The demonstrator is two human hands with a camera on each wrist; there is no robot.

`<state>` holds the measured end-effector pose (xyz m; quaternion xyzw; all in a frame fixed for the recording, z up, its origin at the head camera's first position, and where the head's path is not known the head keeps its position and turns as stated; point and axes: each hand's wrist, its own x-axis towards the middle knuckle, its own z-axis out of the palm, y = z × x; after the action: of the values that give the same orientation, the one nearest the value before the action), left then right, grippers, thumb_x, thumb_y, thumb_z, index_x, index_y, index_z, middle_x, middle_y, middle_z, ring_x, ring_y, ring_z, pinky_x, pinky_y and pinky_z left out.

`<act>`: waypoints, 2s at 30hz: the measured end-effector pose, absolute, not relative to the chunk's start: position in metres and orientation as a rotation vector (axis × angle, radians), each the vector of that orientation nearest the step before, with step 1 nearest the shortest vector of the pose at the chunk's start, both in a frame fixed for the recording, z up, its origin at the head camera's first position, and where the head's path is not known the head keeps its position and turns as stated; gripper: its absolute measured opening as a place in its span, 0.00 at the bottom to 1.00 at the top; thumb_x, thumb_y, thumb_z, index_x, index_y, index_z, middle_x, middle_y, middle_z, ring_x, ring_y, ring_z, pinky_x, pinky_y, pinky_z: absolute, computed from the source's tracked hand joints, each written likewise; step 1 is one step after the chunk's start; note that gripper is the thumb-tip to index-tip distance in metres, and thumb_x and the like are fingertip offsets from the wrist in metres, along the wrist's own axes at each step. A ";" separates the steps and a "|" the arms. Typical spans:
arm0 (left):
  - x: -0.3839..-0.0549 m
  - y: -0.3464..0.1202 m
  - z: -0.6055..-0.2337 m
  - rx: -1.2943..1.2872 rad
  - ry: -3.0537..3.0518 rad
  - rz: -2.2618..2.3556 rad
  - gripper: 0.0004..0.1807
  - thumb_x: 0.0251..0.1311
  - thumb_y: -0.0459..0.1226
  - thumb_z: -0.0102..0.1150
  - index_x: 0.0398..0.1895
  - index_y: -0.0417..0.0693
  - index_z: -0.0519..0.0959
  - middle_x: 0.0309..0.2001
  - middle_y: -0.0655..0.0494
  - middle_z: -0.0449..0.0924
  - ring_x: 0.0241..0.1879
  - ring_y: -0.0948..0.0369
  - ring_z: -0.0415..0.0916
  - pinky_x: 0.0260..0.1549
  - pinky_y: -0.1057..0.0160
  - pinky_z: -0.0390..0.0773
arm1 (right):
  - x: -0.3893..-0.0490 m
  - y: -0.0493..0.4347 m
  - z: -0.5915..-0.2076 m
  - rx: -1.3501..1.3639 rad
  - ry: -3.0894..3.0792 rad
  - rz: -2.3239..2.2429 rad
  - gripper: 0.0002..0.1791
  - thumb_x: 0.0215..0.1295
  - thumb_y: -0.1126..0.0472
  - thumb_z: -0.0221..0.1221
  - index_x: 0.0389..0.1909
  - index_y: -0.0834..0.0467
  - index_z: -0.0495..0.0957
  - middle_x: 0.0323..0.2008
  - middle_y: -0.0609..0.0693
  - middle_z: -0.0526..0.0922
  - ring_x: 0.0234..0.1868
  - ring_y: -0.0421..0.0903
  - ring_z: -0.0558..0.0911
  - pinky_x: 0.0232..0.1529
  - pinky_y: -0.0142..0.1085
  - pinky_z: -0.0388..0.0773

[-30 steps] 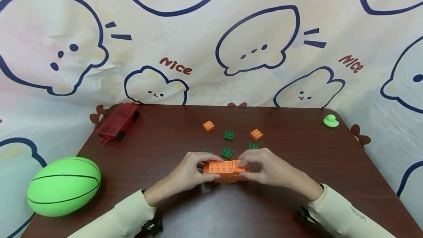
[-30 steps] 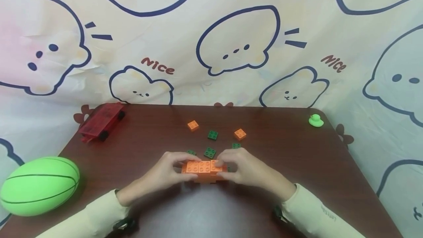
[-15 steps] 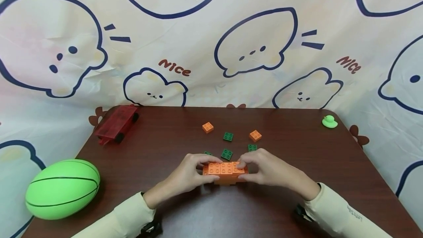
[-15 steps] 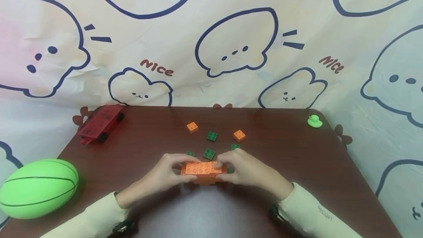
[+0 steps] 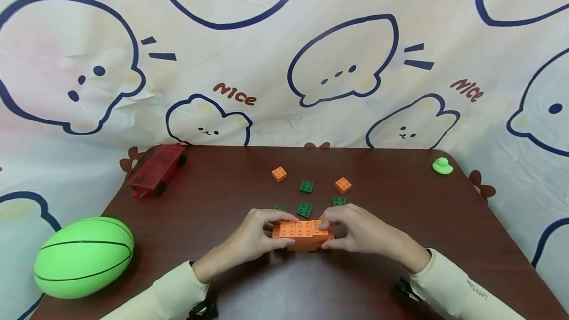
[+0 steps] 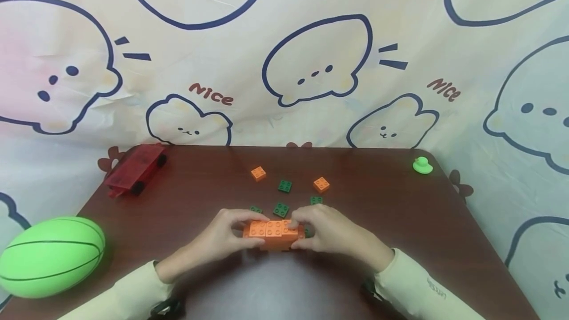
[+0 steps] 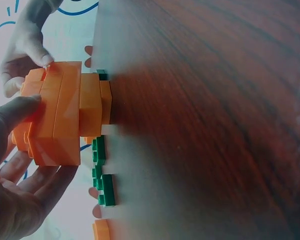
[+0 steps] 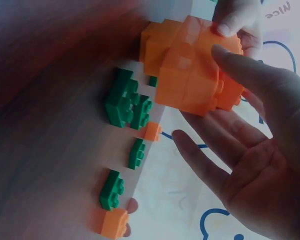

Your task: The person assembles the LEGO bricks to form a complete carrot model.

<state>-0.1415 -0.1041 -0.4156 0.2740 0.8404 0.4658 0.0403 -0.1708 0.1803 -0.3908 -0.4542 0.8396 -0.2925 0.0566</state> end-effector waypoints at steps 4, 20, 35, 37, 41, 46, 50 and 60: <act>-0.142 -0.104 -0.416 0.845 2.584 1.433 0.18 0.58 0.41 0.76 0.53 0.58 0.86 0.48 0.59 0.89 0.45 0.66 0.84 0.42 0.63 0.85 | -0.170 0.179 -0.394 -1.386 2.566 -0.905 0.13 0.57 0.59 0.76 0.38 0.48 0.81 0.39 0.39 0.87 0.39 0.31 0.82 0.41 0.38 0.86; -0.142 -0.106 -0.416 0.836 2.570 1.443 0.19 0.59 0.42 0.75 0.54 0.58 0.86 0.49 0.60 0.89 0.46 0.66 0.84 0.43 0.63 0.85 | -0.169 0.179 -0.393 -1.383 2.580 -0.895 0.12 0.58 0.58 0.76 0.39 0.47 0.82 0.40 0.38 0.87 0.40 0.31 0.83 0.43 0.39 0.86; -0.140 -0.106 -0.418 0.841 2.561 1.452 0.19 0.59 0.42 0.75 0.54 0.58 0.86 0.49 0.59 0.89 0.46 0.66 0.84 0.43 0.64 0.85 | -0.174 0.178 -0.403 -1.283 2.470 -1.076 0.15 0.52 0.62 0.78 0.34 0.46 0.81 0.41 0.42 0.91 0.43 0.34 0.87 0.44 0.35 0.86; -0.139 -0.106 -0.419 0.836 2.565 1.455 0.19 0.59 0.42 0.75 0.54 0.58 0.86 0.49 0.59 0.89 0.46 0.66 0.84 0.42 0.64 0.85 | -0.174 0.178 -0.404 -1.292 2.470 -1.067 0.14 0.53 0.61 0.78 0.35 0.46 0.82 0.42 0.42 0.91 0.43 0.34 0.87 0.45 0.35 0.86; -0.140 -0.106 -0.420 0.842 2.564 1.452 0.19 0.59 0.42 0.75 0.54 0.58 0.86 0.49 0.59 0.89 0.45 0.66 0.84 0.42 0.64 0.85 | -0.172 0.179 -0.406 -1.316 2.483 -1.051 0.13 0.55 0.59 0.77 0.38 0.46 0.83 0.42 0.41 0.90 0.44 0.33 0.87 0.45 0.34 0.86; -0.140 -0.106 -0.421 0.844 2.567 1.448 0.18 0.59 0.42 0.75 0.54 0.58 0.86 0.48 0.59 0.89 0.45 0.66 0.84 0.42 0.64 0.85 | -0.172 0.179 -0.404 -1.307 2.469 -1.050 0.13 0.55 0.60 0.77 0.37 0.46 0.83 0.41 0.40 0.90 0.44 0.33 0.87 0.46 0.35 0.86; -0.139 -0.106 -0.421 0.833 2.555 1.454 0.18 0.59 0.42 0.75 0.54 0.58 0.86 0.48 0.59 0.89 0.45 0.66 0.84 0.42 0.64 0.85 | -0.171 0.180 -0.406 -1.316 2.462 -1.055 0.13 0.56 0.60 0.77 0.36 0.45 0.83 0.40 0.39 0.90 0.43 0.32 0.87 0.45 0.34 0.86; -0.141 -0.105 -0.420 0.865 2.565 1.447 0.18 0.59 0.42 0.75 0.53 0.59 0.86 0.49 0.59 0.90 0.45 0.67 0.84 0.42 0.63 0.85 | -0.171 0.182 -0.409 -1.359 2.500 -1.047 0.12 0.57 0.59 0.76 0.37 0.45 0.83 0.40 0.39 0.90 0.41 0.31 0.85 0.43 0.34 0.86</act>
<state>-0.1411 -0.1051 -0.4204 0.2817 0.8351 0.4712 0.0359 -0.1709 0.1821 -0.4094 -0.4476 0.8234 -0.3446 0.0546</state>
